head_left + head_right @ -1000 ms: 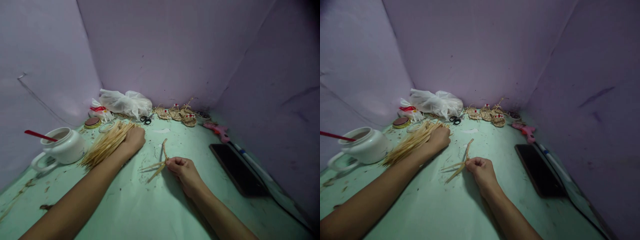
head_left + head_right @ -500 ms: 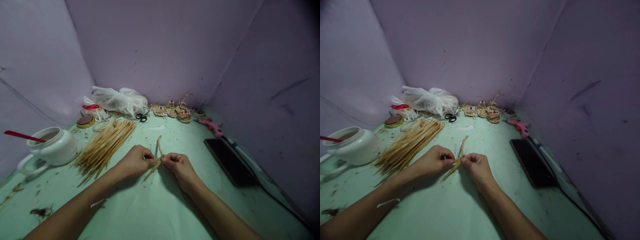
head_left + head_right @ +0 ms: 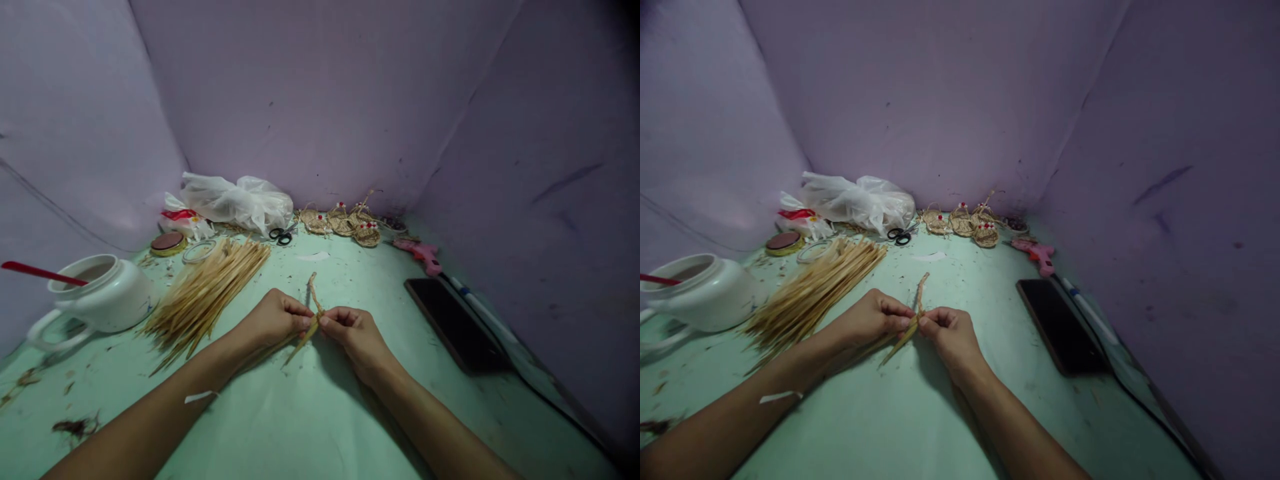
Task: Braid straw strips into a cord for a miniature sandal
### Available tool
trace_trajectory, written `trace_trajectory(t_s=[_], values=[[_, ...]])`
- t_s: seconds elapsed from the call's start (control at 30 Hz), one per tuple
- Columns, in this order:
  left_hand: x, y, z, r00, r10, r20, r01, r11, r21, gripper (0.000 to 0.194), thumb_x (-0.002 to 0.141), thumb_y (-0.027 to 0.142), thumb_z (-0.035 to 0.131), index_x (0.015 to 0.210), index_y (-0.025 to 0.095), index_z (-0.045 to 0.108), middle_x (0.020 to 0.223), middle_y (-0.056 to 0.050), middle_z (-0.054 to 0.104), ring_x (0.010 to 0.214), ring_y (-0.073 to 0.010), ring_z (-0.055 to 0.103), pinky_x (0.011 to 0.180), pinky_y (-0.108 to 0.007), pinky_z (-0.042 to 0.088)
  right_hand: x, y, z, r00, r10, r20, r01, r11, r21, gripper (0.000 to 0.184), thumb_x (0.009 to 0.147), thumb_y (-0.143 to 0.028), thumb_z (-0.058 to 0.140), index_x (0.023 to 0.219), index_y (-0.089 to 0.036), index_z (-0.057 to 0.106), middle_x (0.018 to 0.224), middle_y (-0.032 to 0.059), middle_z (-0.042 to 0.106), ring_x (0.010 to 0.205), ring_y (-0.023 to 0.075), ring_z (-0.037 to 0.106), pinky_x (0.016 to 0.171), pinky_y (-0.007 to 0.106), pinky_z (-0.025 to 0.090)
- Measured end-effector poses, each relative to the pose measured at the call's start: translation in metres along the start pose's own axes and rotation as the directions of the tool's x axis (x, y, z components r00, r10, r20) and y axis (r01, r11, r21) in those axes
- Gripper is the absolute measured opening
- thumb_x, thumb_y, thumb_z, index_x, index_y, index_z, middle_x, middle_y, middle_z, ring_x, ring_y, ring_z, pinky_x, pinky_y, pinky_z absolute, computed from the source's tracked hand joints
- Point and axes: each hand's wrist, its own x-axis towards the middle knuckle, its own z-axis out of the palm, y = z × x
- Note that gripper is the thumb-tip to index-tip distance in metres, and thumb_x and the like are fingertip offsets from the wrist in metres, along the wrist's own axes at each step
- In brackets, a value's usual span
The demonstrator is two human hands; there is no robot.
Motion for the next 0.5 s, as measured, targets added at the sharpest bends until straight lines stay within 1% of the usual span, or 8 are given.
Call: trace_trajectory(t_s=[0.07,0.13,0.23,0.37,0.5], values=[[0.001,0.001,0.000,0.999,-0.044,-0.007,0.044,0.999,-0.003,0.017,0.056,0.026,0.054,0.056,0.009,0.059,0.044,0.002,0.043,0.043,-0.0055,0.031,0.044,-0.020,0.023,0.000,0.001,0.001,1.000,-0.015,-0.008,0.015,1.000,-0.010,0.013,0.055,-0.022,0.065,0.055,-0.011,0.059,0.050,0.0005,0.055,0.047,0.0066,0.043,0.047,0.020,0.028],[0.002,0.001,0.000,0.999,-0.041,-0.010,0.041,0.999,0.010,0.016,0.055,0.025,0.054,0.050,0.010,0.055,0.042,0.003,0.041,0.041,-0.0046,0.028,0.043,-0.021,0.020,0.001,0.001,0.001,1.000,-0.018,-0.024,0.018,1.000,-0.009,0.014,0.055,-0.023,0.066,0.056,-0.010,0.060,0.051,0.0007,0.056,0.048,0.0068,0.044,0.049,0.020,0.030],[0.002,0.003,-0.002,0.999,-0.040,0.011,0.040,0.999,-0.002,0.011,0.053,0.021,0.052,0.050,0.010,0.053,0.042,0.004,0.038,0.041,-0.0040,0.026,0.042,-0.021,0.018,0.001,0.002,0.003,0.999,-0.021,-0.040,0.020,1.000,-0.012,0.015,0.054,-0.023,0.066,0.060,-0.010,0.062,0.055,0.0016,0.059,0.050,0.0078,0.046,0.051,0.021,0.032],[0.001,0.006,0.000,0.996,-0.088,0.031,0.088,0.996,-0.006,0.010,0.052,0.019,0.049,0.049,0.011,0.051,0.038,0.004,0.037,0.038,-0.0042,0.027,0.040,-0.021,0.018,0.001,0.005,0.006,0.997,-0.047,-0.058,0.043,0.997,-0.057,0.013,0.056,-0.023,0.065,0.060,-0.011,0.061,0.056,0.0023,0.059,0.052,0.0091,0.048,0.052,0.022,0.034],[-0.001,0.010,0.006,0.985,-0.153,-0.080,0.159,0.984,0.079,0.012,0.054,0.022,0.049,0.051,0.011,0.054,0.037,0.003,0.039,0.036,-0.0058,0.030,0.038,-0.021,0.019,0.000,0.006,0.011,0.988,-0.099,-0.120,0.086,0.990,-0.111,0.010,0.058,-0.021,0.062,0.059,-0.012,0.059,0.056,0.0023,0.058,0.052,0.0098,0.047,0.051,0.022,0.035]])
